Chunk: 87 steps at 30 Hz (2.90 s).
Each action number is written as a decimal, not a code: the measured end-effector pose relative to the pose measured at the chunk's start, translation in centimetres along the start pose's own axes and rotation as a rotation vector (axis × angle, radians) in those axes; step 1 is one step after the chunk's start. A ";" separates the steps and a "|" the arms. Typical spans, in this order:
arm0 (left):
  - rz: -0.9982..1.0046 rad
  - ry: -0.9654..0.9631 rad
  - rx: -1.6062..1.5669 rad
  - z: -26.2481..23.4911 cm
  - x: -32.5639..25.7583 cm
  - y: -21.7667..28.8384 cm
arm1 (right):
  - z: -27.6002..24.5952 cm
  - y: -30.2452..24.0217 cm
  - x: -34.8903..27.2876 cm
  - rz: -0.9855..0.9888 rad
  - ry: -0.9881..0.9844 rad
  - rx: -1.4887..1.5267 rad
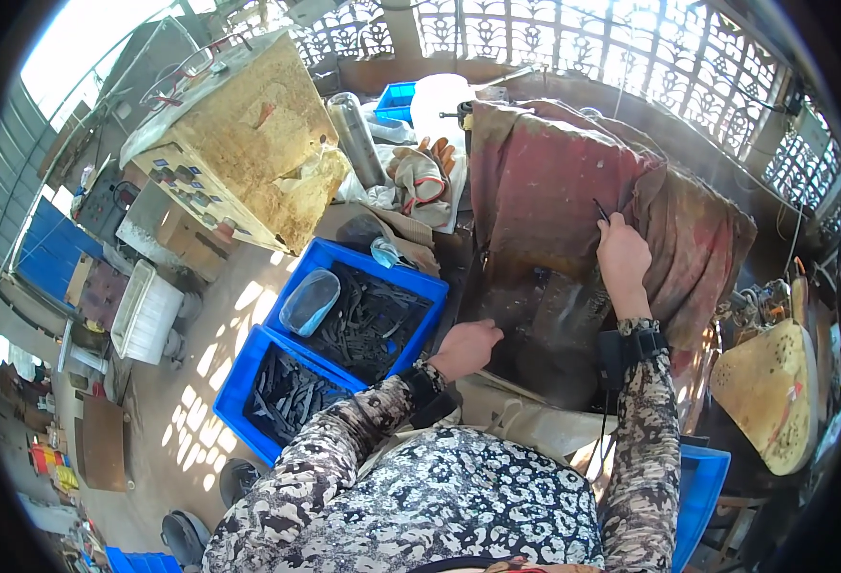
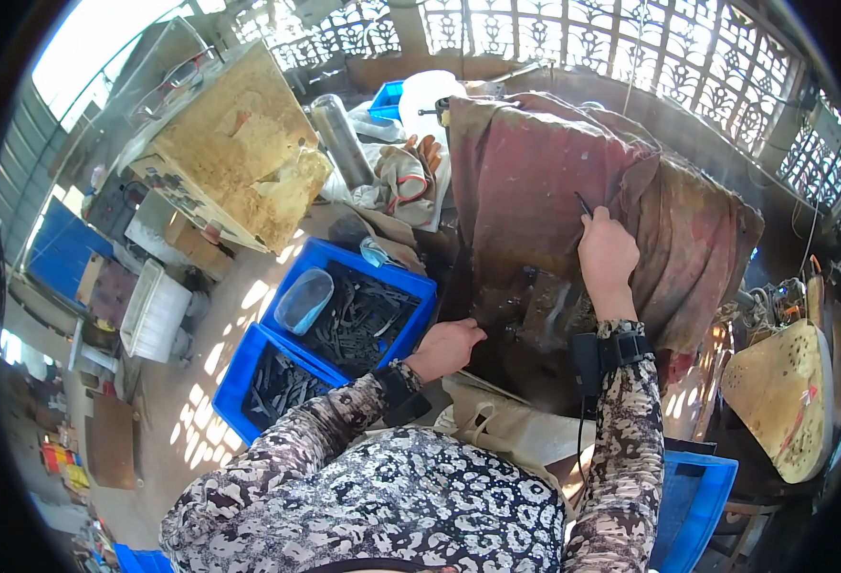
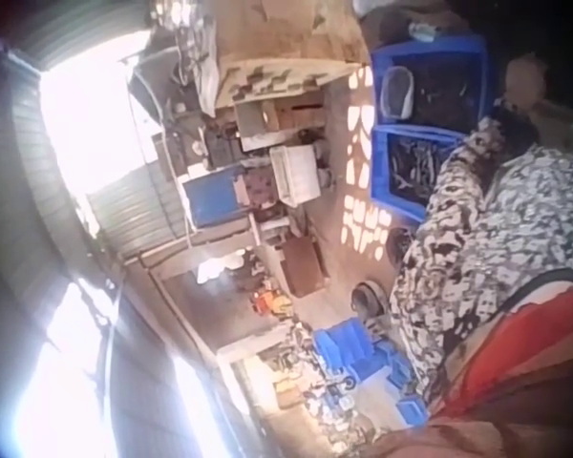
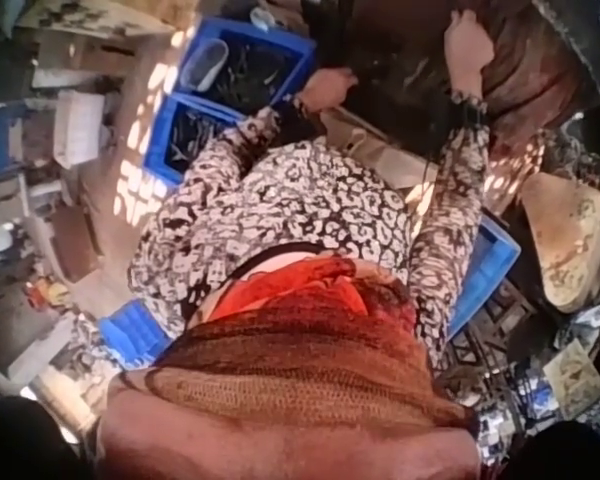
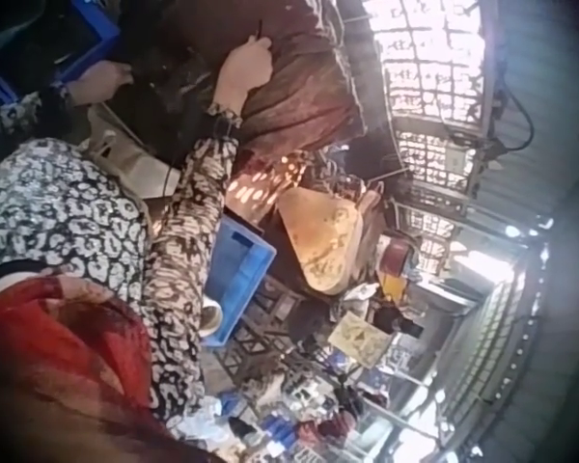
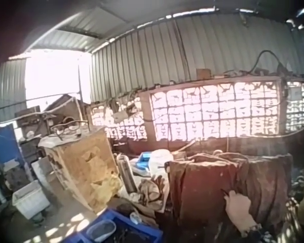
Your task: Grinding small metal components using an industrial bench grinder.
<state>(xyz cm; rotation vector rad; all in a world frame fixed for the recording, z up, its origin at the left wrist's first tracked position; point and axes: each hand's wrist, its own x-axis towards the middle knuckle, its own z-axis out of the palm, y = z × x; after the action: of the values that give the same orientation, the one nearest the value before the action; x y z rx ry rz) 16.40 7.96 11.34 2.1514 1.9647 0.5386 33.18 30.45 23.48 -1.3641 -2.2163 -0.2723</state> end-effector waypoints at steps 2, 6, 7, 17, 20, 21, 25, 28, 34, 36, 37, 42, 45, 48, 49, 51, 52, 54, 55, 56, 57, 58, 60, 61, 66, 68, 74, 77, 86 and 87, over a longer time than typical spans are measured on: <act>0.000 -0.015 0.011 0.3 0.0 -0.2 | 0.0 0.1 0.1 0.007 -0.005 -0.013; -0.033 -0.041 0.028 0.4 0.3 -0.2 | 0.3 0.3 0.3 0.005 0.009 0.016; -0.035 -0.042 0.028 0.4 0.3 -0.2 | 0.4 0.3 0.3 0.006 0.011 0.016; -0.012 0.007 0.033 0.4 -0.9 0.2 | 0.0 0.2 -0.6 0.021 -0.027 0.032; 0.003 0.027 0.051 1.0 -0.5 -0.3 | 0.6 0.4 -0.1 0.014 -0.025 0.057; 0.029 0.058 0.083 1.1 -0.4 -0.6 | 0.7 0.5 0.2 0.011 -0.021 0.072; 0.047 0.100 0.096 0.7 0.0 -0.7 | 1.3 0.4 1.4 -0.048 0.002 0.099; 0.088 0.160 0.052 1.5 0.9 -0.8 | 1.6 1.7 2.0 -0.007 -0.035 0.062; 0.115 0.195 -0.041 2.0 1.0 -1.1 | -1.4 2.4 -2.0 -0.001 -0.035 0.159; 0.096 0.226 -0.123 2.1 0.9 -1.5 | -3.4 2.1 -5.6 -0.079 -0.016 0.335; 0.066 0.300 -0.262 2.2 1.1 -2.0 | -4.9 1.7 -7.9 -0.130 -0.019 0.466; 0.108 0.344 -0.271 1.3 5.1 -1.0 | -9.9 0.4 -19.8 -0.153 -0.184 0.650; 0.234 0.256 -0.086 3.0 6.6 -0.6 | -10.7 1.3 -24.4 -0.311 -0.238 0.645; 0.270 0.126 0.052 4.8 7.0 -1.1 | -10.4 1.7 -27.0 -0.340 -0.326 0.621; 0.289 0.057 0.120 5.3 6.9 -1.5 | -10.4 1.8 -27.6 -0.364 -0.375 0.603; 0.309 -0.011 0.154 4.5 6.9 -0.3 | -10.1 2.1 -28.7 -0.350 -0.414 0.630; 0.318 -0.062 0.188 4.3 6.9 0.3 | -10.2 2.2 -29.2 -0.357 -0.454 0.653; 0.313 -0.109 0.211 5.2 7.0 -0.8 | -10.1 1.8 -29.3 -0.344 -0.493 0.681; 0.303 -0.150 0.232 5.7 7.1 -1.3 | -9.9 1.6 -29.3 -0.306 -0.499 0.726; 0.308 -0.156 0.232 6.2 7.2 -1.5 | -9.7 1.5 -29.4 -0.265 -0.507 0.770; 0.307 -0.186 0.255 6.8 7.3 -1.6 | -9.4 1.6 -29.4 -0.259 -0.506 0.771; 0.304 -0.215 0.280 7.3 7.3 -1.8 | -8.9 1.8 -29.2 -0.138 -0.596 0.912; 0.218 -0.263 0.257 7.4 7.5 -1.5 | -8.5 2.6 -28.1 -0.015 -0.683 1.045; 0.124 -0.310 0.235 7.3 7.5 -1.5 | -8.5 3.0 -27.4 0.160 -0.582 1.037; -0.031 -0.139 -0.092 3.2 6.1 1.4 | -6.6 7.1 -24.5 0.973 -0.534 1.457; -0.189 -0.190 -0.311 0.5 5.7 4.3 | -3.8 7.3 -24.3 1.028 -0.364 1.846; 0.216 0.276 -0.164 -1.4 4.2 9.3 | 0.6 1.6 -20.1 0.895 -0.160 2.298; 0.243 0.258 -0.014 -1.3 3.7 10.2 | 0.0 -0.8 -19.3 0.874 -0.095 2.323; -0.106 -0.431 -0.820 -3.5 3.5 7.3 | -1.5 1.6 -20.6 0.909 -0.158 2.186; -0.143 -0.464 -0.936 -3.9 3.9 6.2 | -2.5 2.6 -21.1 0.918 -0.222 2.147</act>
<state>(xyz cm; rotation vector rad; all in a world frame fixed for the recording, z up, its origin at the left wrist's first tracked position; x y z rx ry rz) 20.86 10.70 17.74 1.3685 1.2246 0.6723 43.79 14.31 14.26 -0.6799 -0.5897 1.9157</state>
